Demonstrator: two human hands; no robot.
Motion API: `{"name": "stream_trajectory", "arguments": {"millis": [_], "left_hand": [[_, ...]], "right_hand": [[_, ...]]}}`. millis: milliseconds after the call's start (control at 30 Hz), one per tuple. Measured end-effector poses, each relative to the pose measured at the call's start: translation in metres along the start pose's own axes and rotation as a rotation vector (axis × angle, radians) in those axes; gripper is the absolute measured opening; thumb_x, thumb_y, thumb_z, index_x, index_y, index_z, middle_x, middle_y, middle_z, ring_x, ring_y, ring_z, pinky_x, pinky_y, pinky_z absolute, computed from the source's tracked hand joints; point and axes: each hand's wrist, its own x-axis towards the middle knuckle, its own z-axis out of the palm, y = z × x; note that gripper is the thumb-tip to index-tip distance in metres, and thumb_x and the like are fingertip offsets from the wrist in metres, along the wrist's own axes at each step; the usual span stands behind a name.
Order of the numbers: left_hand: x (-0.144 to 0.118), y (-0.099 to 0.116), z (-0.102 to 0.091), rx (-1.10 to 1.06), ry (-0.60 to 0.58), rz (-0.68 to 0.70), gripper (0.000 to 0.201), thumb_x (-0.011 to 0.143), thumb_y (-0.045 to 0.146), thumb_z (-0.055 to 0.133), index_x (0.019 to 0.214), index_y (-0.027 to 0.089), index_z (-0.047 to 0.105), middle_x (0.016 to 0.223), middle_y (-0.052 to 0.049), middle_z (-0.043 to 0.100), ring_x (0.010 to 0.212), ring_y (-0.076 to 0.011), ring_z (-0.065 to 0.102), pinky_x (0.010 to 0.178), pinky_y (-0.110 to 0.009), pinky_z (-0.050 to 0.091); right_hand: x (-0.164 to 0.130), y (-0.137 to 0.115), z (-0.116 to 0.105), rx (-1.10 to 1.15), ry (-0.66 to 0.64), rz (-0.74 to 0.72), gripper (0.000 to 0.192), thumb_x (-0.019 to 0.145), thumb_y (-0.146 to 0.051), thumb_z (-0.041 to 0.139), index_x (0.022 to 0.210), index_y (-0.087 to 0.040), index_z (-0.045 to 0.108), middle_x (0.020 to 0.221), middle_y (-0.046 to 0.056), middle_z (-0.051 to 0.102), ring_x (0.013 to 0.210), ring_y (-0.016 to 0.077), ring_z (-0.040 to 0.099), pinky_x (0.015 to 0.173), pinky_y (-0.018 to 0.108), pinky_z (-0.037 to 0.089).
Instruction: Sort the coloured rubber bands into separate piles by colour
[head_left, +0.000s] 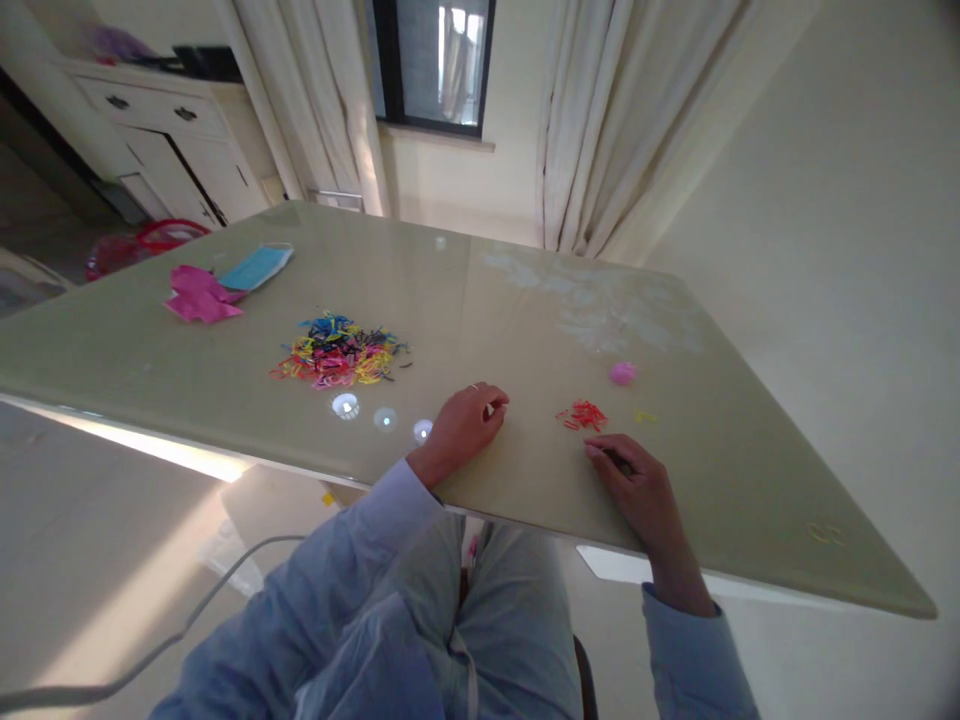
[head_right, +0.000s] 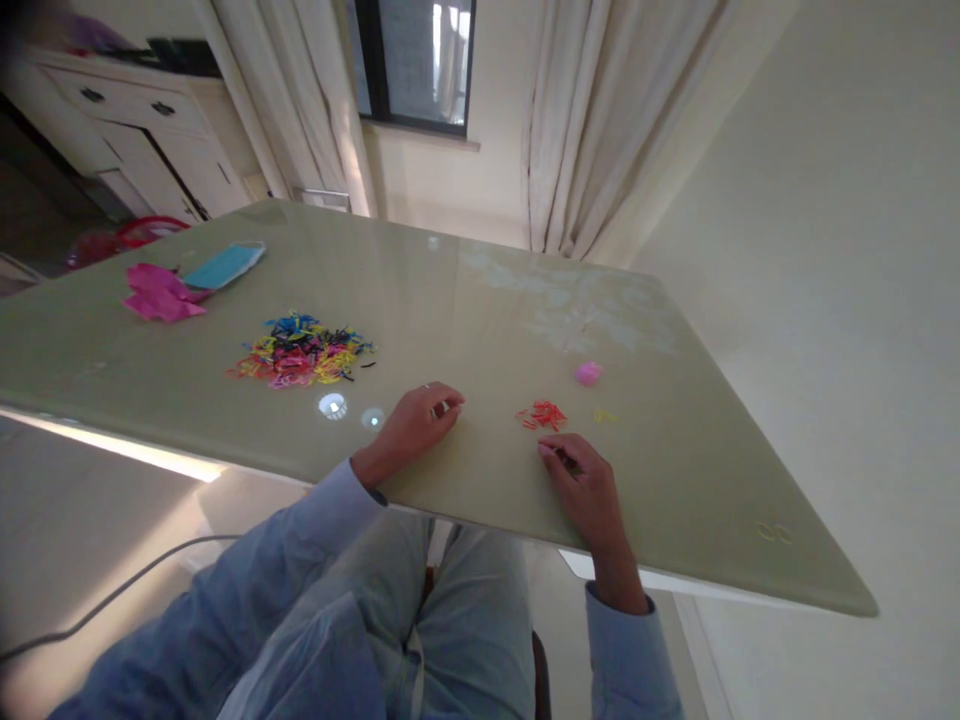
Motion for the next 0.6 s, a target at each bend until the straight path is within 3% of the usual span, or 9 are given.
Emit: {"name": "stream_trajectory", "arguments": {"millis": [167, 333, 467, 600], "left_hand": [[-0.021, -0.029, -0.026, 0.005, 0.0, 0.013, 0.015, 0.085, 0.011, 0.055, 0.091, 0.016, 0.068, 0.089, -0.005, 0.067, 0.079, -0.0155, 0.06, 0.077, -0.028, 0.048], [-0.02, -0.031, -0.028, -0.077, -0.014, -0.024, 0.013, 0.084, 0.012, 0.058, 0.09, 0.016, 0.068, 0.087, -0.004, 0.067, 0.076, -0.0147, 0.06, 0.076, -0.028, 0.048], [-0.02, -0.03, -0.025, -0.08, -0.02, -0.007, 0.012, 0.085, 0.015, 0.057, 0.091, 0.016, 0.068, 0.088, -0.005, 0.068, 0.081, -0.0161, 0.061, 0.079, -0.028, 0.048], [-0.022, -0.032, -0.021, -0.087, -0.02, -0.007, 0.017, 0.086, 0.017, 0.055, 0.096, 0.017, 0.069, 0.094, -0.007, 0.07, 0.087, -0.0189, 0.063, 0.082, -0.03, 0.049]], "right_hand": [[0.003, 0.001, -0.001, -0.047, -0.019, 0.01, 0.026, 0.087, -0.044, 0.062, 0.089, -0.021, 0.074, 0.089, 0.007, 0.073, 0.078, 0.0193, 0.066, 0.068, 0.03, 0.05], [0.01, -0.015, 0.014, -0.064, 0.009, -0.03, 0.024, 0.086, -0.042, 0.063, 0.089, -0.021, 0.074, 0.088, 0.007, 0.074, 0.075, 0.0195, 0.067, 0.067, 0.031, 0.052], [0.031, -0.06, 0.043, -0.008, -0.089, -0.168, 0.019, 0.088, -0.037, 0.062, 0.086, -0.022, 0.073, 0.085, 0.006, 0.073, 0.075, 0.0181, 0.066, 0.067, 0.03, 0.052], [0.071, -0.12, 0.082, 0.076, -0.18, -0.345, 0.015, 0.091, -0.03, 0.059, 0.091, -0.02, 0.071, 0.087, 0.006, 0.071, 0.076, 0.0158, 0.063, 0.069, 0.027, 0.05]]}}
